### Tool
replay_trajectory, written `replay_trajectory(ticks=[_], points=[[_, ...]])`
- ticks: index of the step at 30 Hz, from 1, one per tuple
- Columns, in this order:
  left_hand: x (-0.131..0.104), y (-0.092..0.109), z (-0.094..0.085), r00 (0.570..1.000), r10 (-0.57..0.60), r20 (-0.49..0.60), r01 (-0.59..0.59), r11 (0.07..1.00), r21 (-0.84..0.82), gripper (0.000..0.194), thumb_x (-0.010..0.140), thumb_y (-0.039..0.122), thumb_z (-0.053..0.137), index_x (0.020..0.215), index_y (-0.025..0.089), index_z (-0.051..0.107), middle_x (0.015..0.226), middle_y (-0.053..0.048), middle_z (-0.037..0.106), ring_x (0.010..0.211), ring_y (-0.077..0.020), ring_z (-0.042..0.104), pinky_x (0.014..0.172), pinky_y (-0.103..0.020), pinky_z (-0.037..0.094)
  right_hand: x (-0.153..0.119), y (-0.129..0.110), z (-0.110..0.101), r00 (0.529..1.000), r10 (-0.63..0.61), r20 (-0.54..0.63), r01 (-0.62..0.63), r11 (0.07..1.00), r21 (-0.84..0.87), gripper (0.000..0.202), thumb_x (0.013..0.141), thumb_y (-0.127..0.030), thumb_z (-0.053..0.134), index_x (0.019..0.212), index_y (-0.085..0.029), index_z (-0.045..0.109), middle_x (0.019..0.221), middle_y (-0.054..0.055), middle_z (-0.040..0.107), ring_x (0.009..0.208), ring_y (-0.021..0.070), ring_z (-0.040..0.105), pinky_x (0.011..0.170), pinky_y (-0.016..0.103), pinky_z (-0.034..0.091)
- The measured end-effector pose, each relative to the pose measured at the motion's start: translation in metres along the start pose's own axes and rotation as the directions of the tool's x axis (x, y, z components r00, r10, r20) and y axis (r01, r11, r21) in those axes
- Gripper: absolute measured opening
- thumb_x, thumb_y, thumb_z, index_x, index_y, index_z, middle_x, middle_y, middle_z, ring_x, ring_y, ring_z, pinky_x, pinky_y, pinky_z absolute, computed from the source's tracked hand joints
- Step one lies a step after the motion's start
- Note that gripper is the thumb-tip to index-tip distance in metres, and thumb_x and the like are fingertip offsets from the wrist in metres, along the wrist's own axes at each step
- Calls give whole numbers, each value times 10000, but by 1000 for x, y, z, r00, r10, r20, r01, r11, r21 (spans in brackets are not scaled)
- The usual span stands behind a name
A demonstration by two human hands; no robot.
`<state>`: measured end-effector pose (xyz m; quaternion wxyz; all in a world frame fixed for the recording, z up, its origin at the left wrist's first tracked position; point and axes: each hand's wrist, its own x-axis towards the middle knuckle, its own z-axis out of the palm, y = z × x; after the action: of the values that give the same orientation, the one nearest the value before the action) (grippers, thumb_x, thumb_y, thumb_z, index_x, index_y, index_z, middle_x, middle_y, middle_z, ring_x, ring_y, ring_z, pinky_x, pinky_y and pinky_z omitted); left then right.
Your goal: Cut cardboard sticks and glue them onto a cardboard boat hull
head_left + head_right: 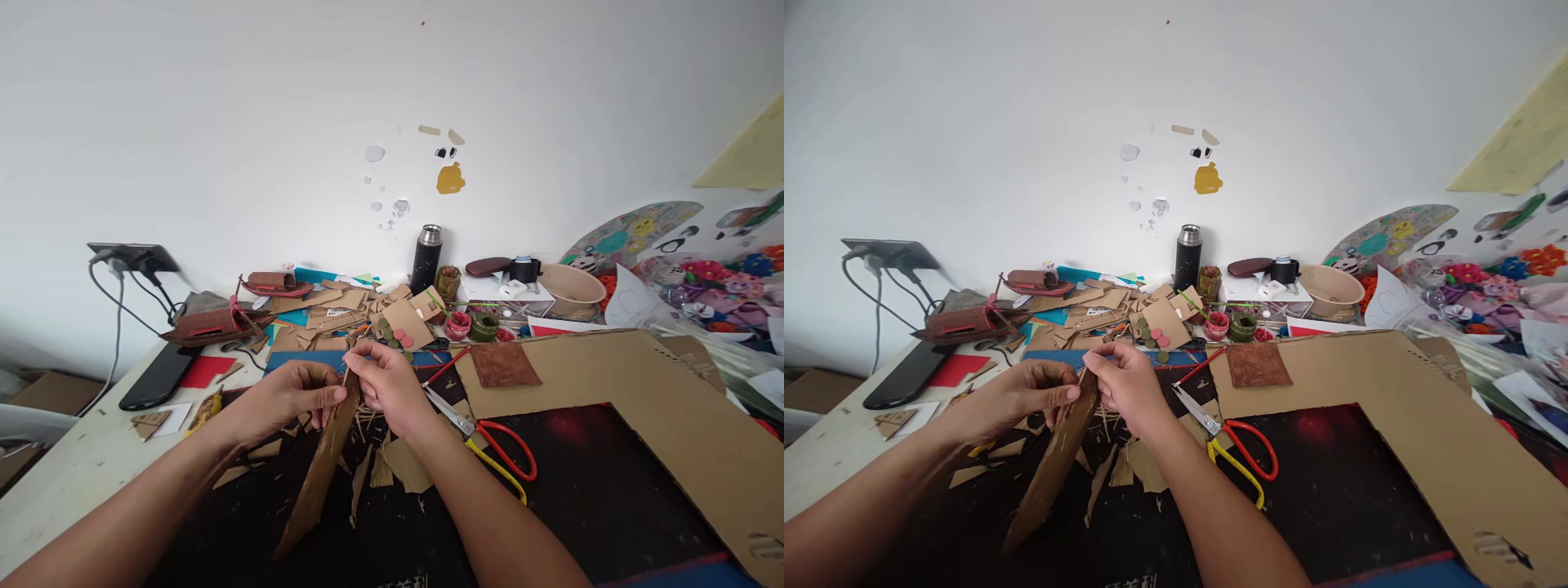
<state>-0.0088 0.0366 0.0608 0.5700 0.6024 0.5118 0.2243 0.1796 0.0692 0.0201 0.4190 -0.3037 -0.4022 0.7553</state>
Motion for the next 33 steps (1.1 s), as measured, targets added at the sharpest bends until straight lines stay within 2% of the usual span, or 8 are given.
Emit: replay_trajectory(ticks=[3,9,13,18,24,29,33], points=[[2,-1,1,999,-39,24,41,997,-63,584,734,753,843,761,199,659,690,12,648,614,-161,627,634,-290,523,0,-1,0,1000,-1,1,1,1000,-5,395,718,-494,915,835,-218,658,491,-129,416,417,63,262,386,216,138],[4,-4,-1,998,-48,46,52,995,-81,560,749,691,865,945,192,704,792,5,678,645,-163,646,638,-296,529,0,0,0,1000,16,5,-16,1000,-22,375,721,-477,904,854,-212,674,473,-132,410,416,66,255,388,216,143],[3,-6,0,1000,-15,2,15,996,-86,493,797,649,847,895,199,670,773,20,653,652,-157,642,651,-295,527,1,2,0,1000,16,-1,-16,1000,-13,386,714,-480,914,857,-212,675,485,-130,414,422,67,264,391,217,146],[1,-1,5,999,14,-44,-19,993,-119,477,768,608,891,817,199,652,730,34,634,637,-140,613,635,-278,521,1,2,-1,1000,0,2,0,1000,-9,396,729,-501,910,882,-204,697,496,-123,419,430,69,284,393,216,148],[1,-2,-1,981,58,-186,-103,964,-243,459,738,560,946,785,196,670,680,14,682,595,-137,616,585,-260,518,1,1,-2,997,-65,-39,65,998,-23,521,774,-620,875,1032,-198,710,488,-111,483,412,79,302,387,217,178],[2,-3,-8,932,92,-351,-215,918,-332,475,696,532,991,760,188,670,665,10,691,575,-132,620,570,-250,515,3,-2,-5,980,-164,-117,160,986,-38,570,788,-700,843,996,-191,692,511,-104,483,418,75,313,386,213,201],[2,-2,-8,896,92,-435,-269,891,-365,524,643,534,1023,756,192,642,662,27,682,585,-132,624,595,-251,528,4,1,-5,976,-188,-112,175,977,-121,531,820,-695,812,973,-207,667,507,-107,461,410,85,312,387,226,206]])
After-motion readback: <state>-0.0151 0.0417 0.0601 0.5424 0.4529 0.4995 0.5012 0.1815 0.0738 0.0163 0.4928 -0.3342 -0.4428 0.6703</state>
